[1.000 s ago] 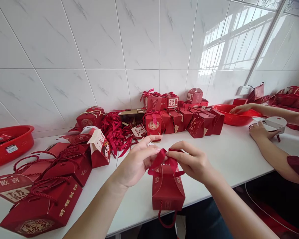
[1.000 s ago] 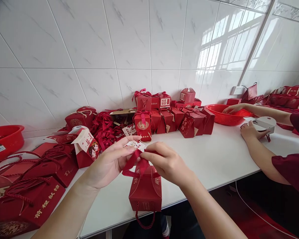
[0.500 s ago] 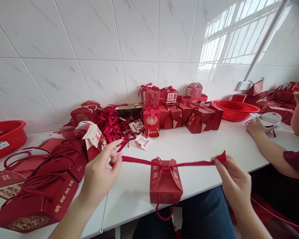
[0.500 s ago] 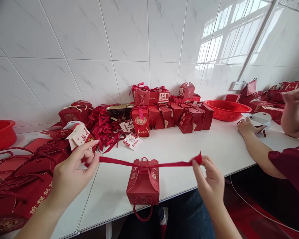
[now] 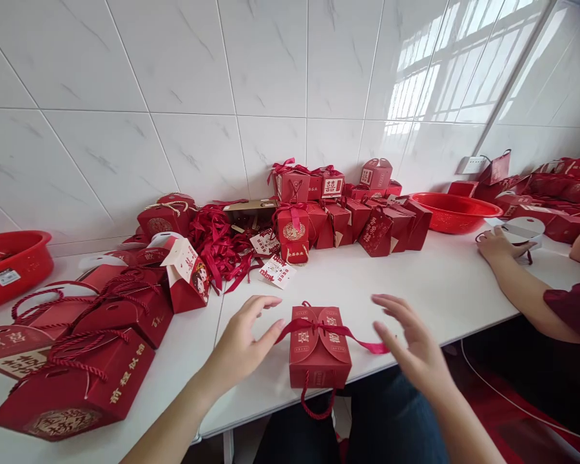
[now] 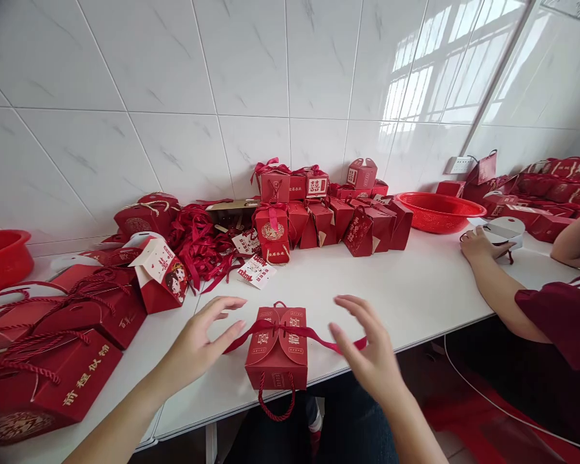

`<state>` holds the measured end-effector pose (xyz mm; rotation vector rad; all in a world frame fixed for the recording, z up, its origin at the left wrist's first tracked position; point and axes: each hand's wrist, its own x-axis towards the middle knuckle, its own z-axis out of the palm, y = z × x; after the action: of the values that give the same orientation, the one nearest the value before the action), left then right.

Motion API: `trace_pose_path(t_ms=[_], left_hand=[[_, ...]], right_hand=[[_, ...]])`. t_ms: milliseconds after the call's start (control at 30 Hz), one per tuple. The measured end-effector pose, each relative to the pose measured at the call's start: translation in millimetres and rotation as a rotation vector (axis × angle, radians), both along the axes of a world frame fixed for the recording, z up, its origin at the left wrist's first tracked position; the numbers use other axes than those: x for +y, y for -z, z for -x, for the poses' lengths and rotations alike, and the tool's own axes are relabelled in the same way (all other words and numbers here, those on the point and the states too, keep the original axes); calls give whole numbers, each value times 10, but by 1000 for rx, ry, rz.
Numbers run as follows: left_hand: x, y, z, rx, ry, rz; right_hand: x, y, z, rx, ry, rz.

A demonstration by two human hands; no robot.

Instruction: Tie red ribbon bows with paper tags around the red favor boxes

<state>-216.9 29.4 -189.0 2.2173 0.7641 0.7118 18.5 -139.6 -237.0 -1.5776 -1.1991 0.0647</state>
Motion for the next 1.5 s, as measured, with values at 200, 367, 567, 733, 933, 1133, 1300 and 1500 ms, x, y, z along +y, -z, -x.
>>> trace_pose_path(t_ms=[200, 367, 567, 733, 933, 1133, 1300, 1500], left_hand=[[-185, -31, -247, -90, 88, 218], [-209, 3, -298, -69, 103, 215], [-227, 46, -327, -61, 80, 228], [-222, 75, -350, -79, 73, 193], [-163, 124, -351, -32, -10, 413], [-123, 146, -345, 45, 71, 625], [-109, 159, -326, 46, 142, 572], [-173, 140, -308, 39, 232, 619]], right_hand=[[293, -211, 355, -116, -442, 163], [391, -254, 380, -42, -451, 204], [389, -244, 380, 1, -426, 149], [399, -208, 391, 14, -474, 159], [306, 33, 357, 211, -188, -9], [227, 142, 265, 489, -141, 137], [288, 148, 197, 497, -189, 276], [298, 38, 112, 474, -422, 398]])
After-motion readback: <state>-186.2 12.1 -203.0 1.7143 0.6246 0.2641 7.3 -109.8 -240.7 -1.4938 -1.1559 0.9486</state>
